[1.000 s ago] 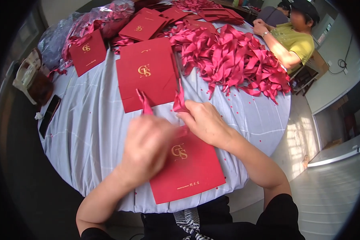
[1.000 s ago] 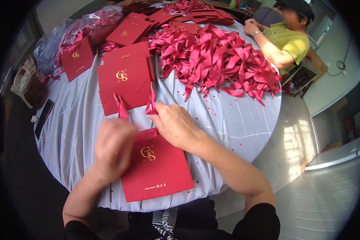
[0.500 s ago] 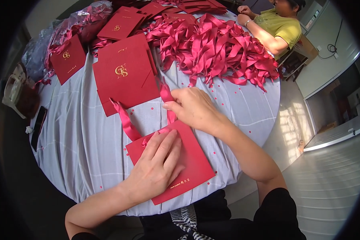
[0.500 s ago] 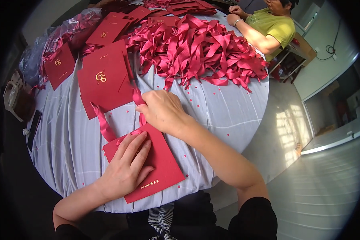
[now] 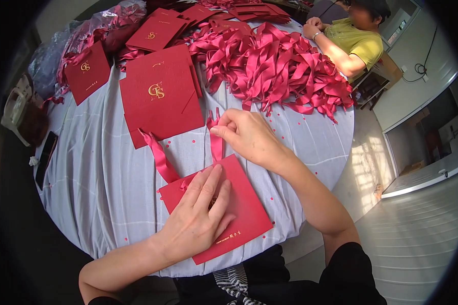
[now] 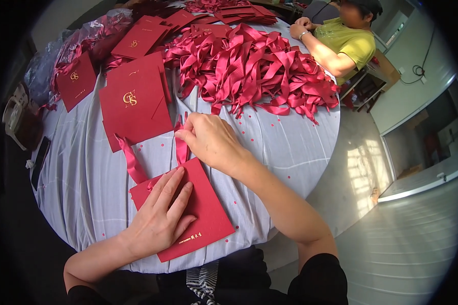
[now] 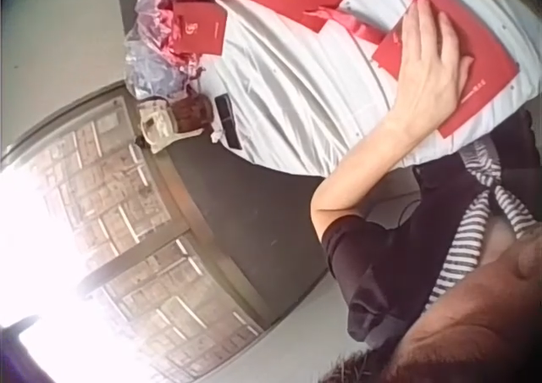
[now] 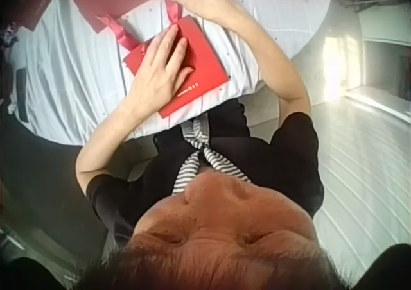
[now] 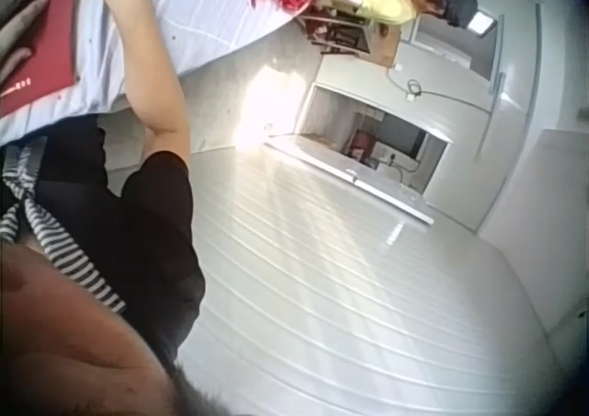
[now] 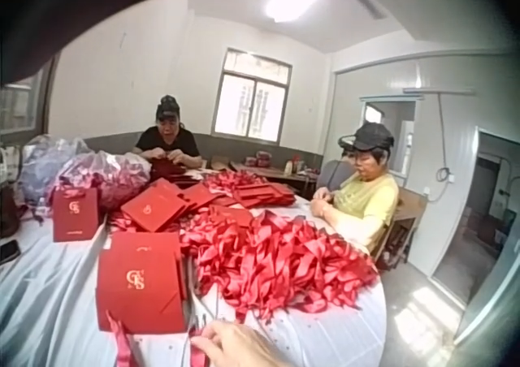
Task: The person assembles gift bags by inserting ribbon handles into slits on the paper bags by hand and pressing them flat on the table.
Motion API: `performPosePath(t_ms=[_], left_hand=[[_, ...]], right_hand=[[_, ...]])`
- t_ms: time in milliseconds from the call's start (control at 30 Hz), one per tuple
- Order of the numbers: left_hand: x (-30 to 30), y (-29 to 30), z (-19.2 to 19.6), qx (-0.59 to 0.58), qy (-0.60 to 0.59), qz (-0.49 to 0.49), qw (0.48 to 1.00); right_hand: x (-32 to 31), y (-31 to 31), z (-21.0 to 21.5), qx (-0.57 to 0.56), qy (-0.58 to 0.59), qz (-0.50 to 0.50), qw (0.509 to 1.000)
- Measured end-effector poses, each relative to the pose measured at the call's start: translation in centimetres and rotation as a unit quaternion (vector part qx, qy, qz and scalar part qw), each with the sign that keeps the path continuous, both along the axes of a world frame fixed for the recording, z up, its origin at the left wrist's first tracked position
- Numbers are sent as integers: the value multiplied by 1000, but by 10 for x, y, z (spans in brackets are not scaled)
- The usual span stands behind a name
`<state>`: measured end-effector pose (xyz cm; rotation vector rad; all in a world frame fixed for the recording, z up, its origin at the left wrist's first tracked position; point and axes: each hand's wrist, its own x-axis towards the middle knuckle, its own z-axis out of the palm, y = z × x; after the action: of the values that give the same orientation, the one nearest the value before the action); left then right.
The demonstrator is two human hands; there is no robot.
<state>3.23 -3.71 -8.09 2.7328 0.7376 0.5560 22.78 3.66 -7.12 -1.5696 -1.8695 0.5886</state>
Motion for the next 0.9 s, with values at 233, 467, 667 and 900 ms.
performPosePath(t_ms=[233,467,667,900], left_hand=[[0,-1,0,13,15,-1,1000],[-2,-1,-1,11,11,-2,1000],[-2,-1,-7,18,-18,-7,1000],[-4,-3,-10,31,-60,-3,998]], right_hand=[[-1,2,-7,-94,97,30,990],[-11,-4,-2,-16,-12,-11,1000],[-5,-5,-8,64,-72,-20,995],[-54,-14,23,60,-39,179,981]])
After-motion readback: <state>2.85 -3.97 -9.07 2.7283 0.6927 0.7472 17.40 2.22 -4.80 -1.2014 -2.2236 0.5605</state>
